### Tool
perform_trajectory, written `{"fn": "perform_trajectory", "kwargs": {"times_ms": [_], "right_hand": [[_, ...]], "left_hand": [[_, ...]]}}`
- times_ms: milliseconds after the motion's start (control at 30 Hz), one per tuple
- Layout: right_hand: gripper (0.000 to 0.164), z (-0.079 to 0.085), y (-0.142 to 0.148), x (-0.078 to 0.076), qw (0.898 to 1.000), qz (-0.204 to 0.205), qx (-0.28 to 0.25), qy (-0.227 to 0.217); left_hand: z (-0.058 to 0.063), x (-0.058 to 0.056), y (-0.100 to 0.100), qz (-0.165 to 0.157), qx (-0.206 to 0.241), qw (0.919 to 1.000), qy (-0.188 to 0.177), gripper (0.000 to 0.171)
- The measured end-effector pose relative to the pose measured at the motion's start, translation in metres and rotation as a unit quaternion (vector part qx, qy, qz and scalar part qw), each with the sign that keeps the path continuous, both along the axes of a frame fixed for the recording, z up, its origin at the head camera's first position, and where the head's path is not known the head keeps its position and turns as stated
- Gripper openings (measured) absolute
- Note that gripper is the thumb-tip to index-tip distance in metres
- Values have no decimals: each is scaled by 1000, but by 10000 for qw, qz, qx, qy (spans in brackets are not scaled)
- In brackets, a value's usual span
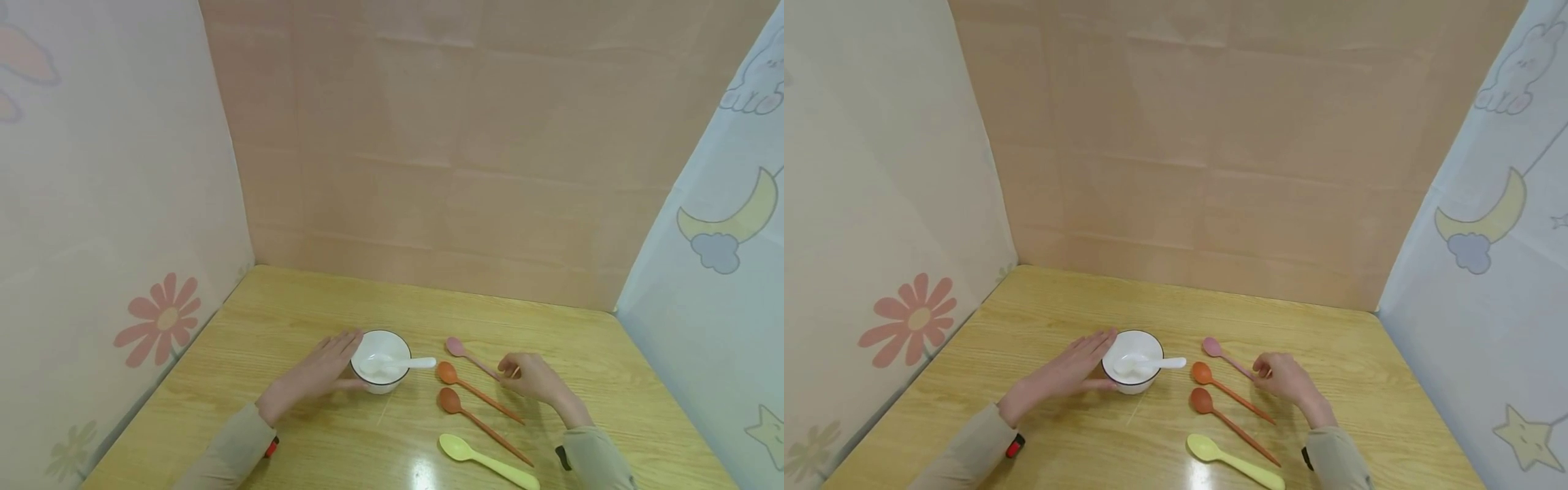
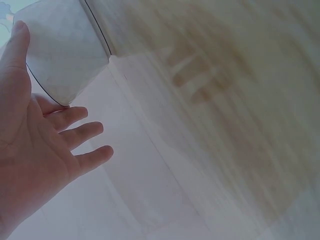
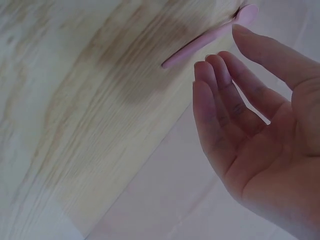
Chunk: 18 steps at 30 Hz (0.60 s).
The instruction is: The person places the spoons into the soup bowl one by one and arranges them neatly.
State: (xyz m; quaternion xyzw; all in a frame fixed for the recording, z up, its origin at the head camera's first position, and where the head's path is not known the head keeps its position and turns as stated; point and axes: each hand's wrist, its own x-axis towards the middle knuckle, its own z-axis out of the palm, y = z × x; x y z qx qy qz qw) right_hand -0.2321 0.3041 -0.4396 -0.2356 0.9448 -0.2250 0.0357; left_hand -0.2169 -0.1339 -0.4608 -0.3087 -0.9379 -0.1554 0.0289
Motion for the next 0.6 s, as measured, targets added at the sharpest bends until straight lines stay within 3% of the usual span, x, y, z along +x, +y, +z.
{"fn": "perform_trajectory", "kwargs": {"times_ms": [600], "right_hand": [[9, -8, 3, -7, 9999, 25, -15, -146]], "left_hand": [[1, 0, 0, -29, -12, 10000, 18, 94]]}}
